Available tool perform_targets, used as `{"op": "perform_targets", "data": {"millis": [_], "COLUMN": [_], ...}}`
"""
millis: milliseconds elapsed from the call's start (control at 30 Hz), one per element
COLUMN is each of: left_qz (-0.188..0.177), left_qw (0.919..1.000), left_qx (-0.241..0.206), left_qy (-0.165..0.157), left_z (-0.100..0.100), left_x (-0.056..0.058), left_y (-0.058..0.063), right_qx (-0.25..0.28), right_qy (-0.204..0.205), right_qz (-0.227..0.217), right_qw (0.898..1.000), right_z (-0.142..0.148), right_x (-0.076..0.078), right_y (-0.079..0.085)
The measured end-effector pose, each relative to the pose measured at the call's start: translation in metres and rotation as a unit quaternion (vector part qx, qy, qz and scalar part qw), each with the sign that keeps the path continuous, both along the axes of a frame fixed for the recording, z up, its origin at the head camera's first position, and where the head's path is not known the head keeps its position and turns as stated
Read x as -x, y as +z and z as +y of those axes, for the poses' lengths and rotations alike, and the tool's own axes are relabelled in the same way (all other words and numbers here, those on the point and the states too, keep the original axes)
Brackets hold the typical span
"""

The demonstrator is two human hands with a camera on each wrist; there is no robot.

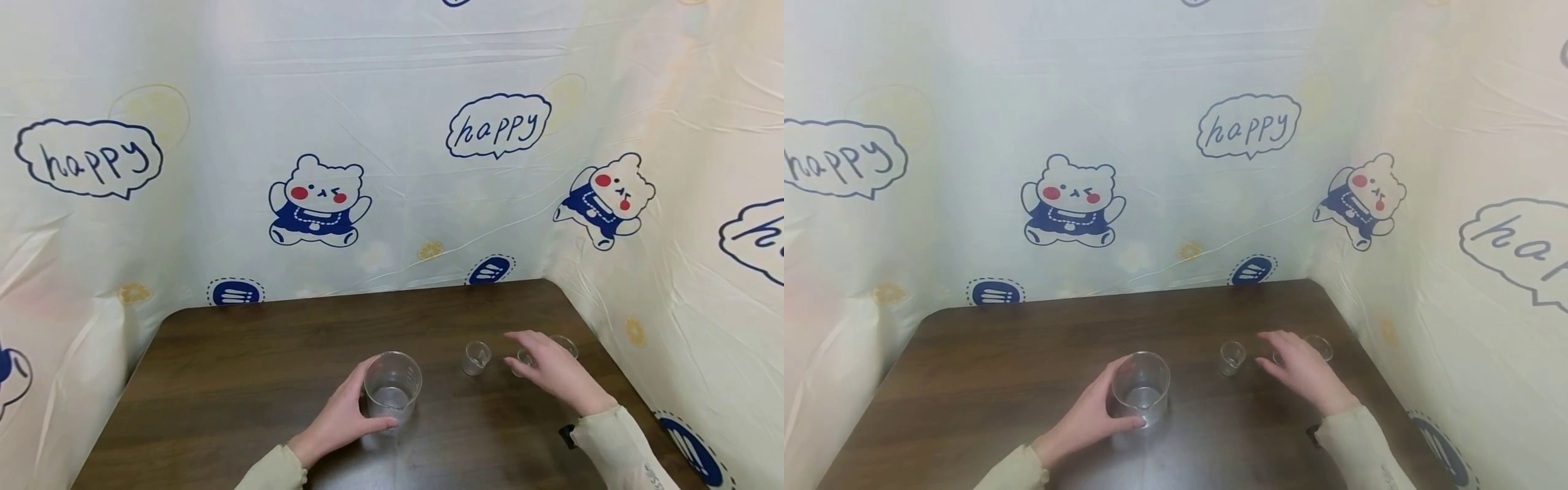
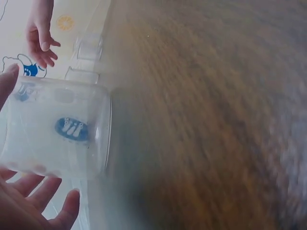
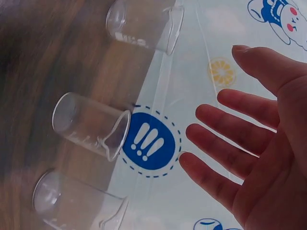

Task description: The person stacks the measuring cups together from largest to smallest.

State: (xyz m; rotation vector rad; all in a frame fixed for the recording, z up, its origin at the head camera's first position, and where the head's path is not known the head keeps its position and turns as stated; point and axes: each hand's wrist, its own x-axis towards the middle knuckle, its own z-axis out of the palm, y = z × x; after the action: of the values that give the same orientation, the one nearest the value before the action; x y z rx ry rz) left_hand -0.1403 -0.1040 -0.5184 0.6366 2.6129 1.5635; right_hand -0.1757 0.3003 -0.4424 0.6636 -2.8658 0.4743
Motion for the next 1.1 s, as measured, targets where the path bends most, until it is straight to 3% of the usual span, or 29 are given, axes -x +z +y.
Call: {"op": "perform_targets", "data": {"millis": [300,500,833,1100], "left_qz": [0.018,0.004,-0.008,-0.008], "left_qw": [0.9997,0.9999,0.9999,0.9997], "left_qx": [0.007,0.008,0.01,0.018], "left_qy": [0.016,0.007,0.005,0.013], "left_z": [0.004,0.005,0.005,0.004], "left_x": [0.001,0.0,0.0,-0.001], "left_y": [-0.006,-0.006,-0.003,-0.001], "right_qx": [-0.009,-0.017,-0.055,-0.064], "right_qy": [-0.019,-0.034,-0.022,-0.039], "right_qz": [-0.002,-0.014,0.024,-0.018], "right_qw": [1.0,0.999,0.998,0.997], "right_z": [0.016,0.035,0.073,0.094], "right_x": [0.003,0.003,0.006,0.012], "right_y": [0.005,0.005,-0.001,-0.013]}}
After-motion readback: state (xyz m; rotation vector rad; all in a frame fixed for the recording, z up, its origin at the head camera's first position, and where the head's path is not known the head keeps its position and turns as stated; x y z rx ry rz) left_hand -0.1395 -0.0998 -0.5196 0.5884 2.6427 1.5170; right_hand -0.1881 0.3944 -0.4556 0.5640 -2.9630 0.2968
